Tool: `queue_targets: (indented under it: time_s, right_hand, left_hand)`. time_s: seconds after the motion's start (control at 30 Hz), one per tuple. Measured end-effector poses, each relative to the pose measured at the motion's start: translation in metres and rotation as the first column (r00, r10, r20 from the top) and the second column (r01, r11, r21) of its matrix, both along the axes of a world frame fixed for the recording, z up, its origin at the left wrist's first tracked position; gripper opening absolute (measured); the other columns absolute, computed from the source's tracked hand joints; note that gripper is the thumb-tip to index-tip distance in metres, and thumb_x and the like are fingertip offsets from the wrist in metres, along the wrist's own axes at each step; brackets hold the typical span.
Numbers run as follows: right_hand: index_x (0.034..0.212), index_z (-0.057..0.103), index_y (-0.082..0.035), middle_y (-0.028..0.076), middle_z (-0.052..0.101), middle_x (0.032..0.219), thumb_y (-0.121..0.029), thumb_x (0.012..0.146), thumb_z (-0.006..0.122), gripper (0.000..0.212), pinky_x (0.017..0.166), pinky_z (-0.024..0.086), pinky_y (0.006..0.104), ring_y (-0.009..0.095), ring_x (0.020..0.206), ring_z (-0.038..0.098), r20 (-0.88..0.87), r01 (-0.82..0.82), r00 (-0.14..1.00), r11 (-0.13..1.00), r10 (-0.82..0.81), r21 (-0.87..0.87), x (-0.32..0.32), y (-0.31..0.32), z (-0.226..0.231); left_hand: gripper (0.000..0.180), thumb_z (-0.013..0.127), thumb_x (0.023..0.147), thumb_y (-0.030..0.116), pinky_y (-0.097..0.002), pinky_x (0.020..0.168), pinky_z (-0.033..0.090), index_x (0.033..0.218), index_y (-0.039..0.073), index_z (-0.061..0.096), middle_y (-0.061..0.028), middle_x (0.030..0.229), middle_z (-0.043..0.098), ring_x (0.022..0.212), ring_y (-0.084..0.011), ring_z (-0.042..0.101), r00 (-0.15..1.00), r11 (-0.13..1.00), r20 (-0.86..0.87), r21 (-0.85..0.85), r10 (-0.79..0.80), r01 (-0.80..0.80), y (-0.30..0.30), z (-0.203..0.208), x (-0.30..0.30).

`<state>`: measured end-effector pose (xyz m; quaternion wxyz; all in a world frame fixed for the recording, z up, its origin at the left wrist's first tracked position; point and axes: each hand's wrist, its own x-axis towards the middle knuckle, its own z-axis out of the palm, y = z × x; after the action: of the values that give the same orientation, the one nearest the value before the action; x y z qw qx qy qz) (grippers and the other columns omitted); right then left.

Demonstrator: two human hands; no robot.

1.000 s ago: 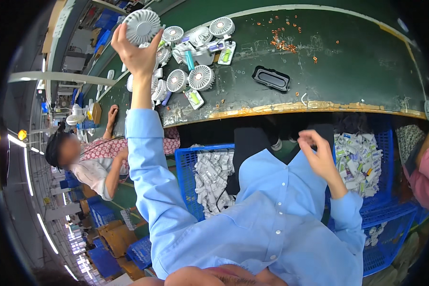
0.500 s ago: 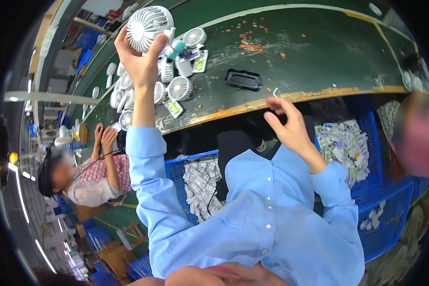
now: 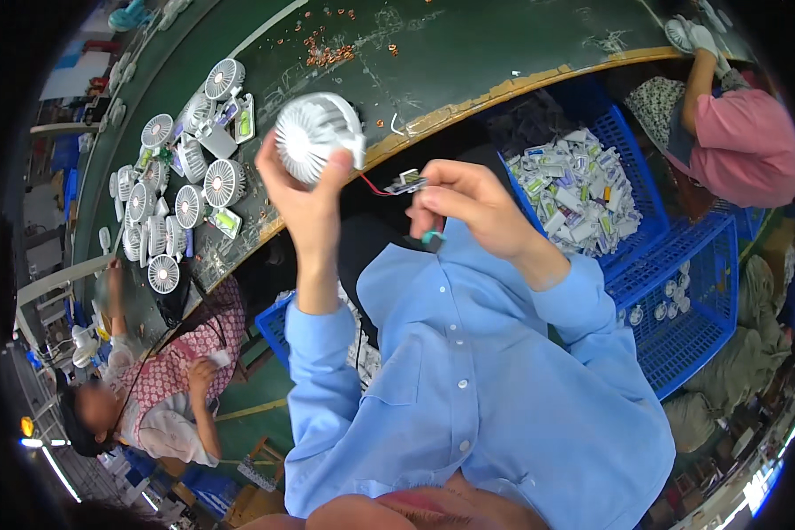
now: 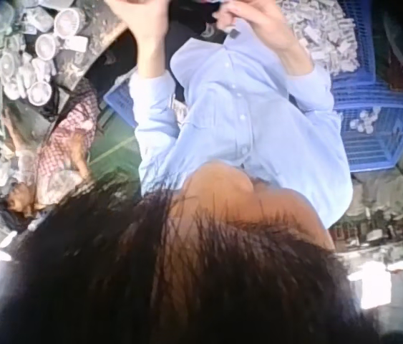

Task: Manually assembling the internal components and housing of portable mini fans.

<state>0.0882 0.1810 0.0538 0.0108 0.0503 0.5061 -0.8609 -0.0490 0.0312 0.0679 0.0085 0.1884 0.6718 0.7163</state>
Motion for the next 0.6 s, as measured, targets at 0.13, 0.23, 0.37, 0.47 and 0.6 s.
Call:
queue_targets:
  time_s: [0.13, 0.23, 0.37, 0.47, 0.6]
  right_hand:
    - [0.085, 0.05, -0.003, 0.002, 0.052, 0.062, -0.013, 0.091, 0.051, 0.012, 0.059, 0.041, 0.0245, 0.01, 0.056, 0.051, -0.017, 0.091, 0.995, 0.983, -0.095, -0.161, 0.013, 0.001, 0.019]
    - [0.083, 0.049, -0.003, 0.002, 0.051, 0.061, -0.014, 0.09, 0.052, 0.013, 0.052, 0.037, 0.0216, 0.009, 0.053, 0.048, 0.084, -0.022, 0.996, 0.998, 0.028, -0.065, 0.017, 0.004, 0.028]
    - [0.078, 0.05, -0.005, 0.0, 0.052, 0.059, -0.016, 0.088, 0.052, 0.015, 0.047, 0.035, 0.0196, 0.006, 0.05, 0.047, 0.223, -0.142, 0.969, 0.979, 0.107, 0.146, 0.025, 0.008, 0.025]
    - [0.076, 0.05, -0.005, 0.0, 0.051, 0.057, -0.014, 0.087, 0.05, 0.014, 0.046, 0.035, 0.0197, 0.006, 0.048, 0.047, 0.238, -0.211, 0.958, 0.953, 0.158, 0.216, 0.031, 0.016, 0.02]
    - [0.074, 0.051, -0.005, 0.0, 0.051, 0.057, -0.012, 0.087, 0.049, 0.015, 0.045, 0.034, 0.0193, 0.005, 0.047, 0.046, 0.239, -0.219, 0.956, 0.955, 0.169, 0.2, 0.032, 0.011, 0.023]
  left_hand:
    - [0.082, 0.078, 0.068, 0.021, -0.0418, 0.106, 0.028, 0.131, -0.005, 0.033, -0.0217, 0.132, 0.033, 0.126, -0.0338, 0.034, 0.94, 0.942, -0.277, -0.208, 0.201, -0.263, -0.013, -0.056, 0.047]
    - [0.073, 0.07, 0.07, 0.014, -0.0431, 0.105, 0.032, 0.132, -0.005, 0.036, -0.0233, 0.129, 0.046, 0.125, -0.0329, 0.042, 0.903, 0.994, -0.414, -0.065, -0.111, 0.093, -0.008, -0.034, 0.075]
    - [0.035, 0.068, 0.065, -0.006, -0.0365, 0.077, 0.052, 0.099, 0.001, 0.066, -0.0122, 0.101, 0.064, 0.091, -0.0287, 0.064, 0.857, 0.961, -0.44, -0.064, -0.268, 0.267, 0.001, -0.022, 0.091]
    - [0.033, 0.067, 0.065, -0.008, -0.0318, 0.069, 0.053, 0.096, 0.002, 0.067, -0.0118, 0.099, 0.064, 0.083, -0.0265, 0.065, 0.869, 0.963, -0.416, -0.09, -0.267, 0.252, -0.002, -0.02, 0.1]
    - [0.033, 0.069, 0.062, -0.005, -0.0336, 0.069, 0.054, 0.094, 0.003, 0.067, -0.0101, 0.095, 0.064, 0.078, -0.0263, 0.065, 0.881, 0.976, -0.423, -0.14, -0.211, 0.167, -0.003, -0.018, 0.106]
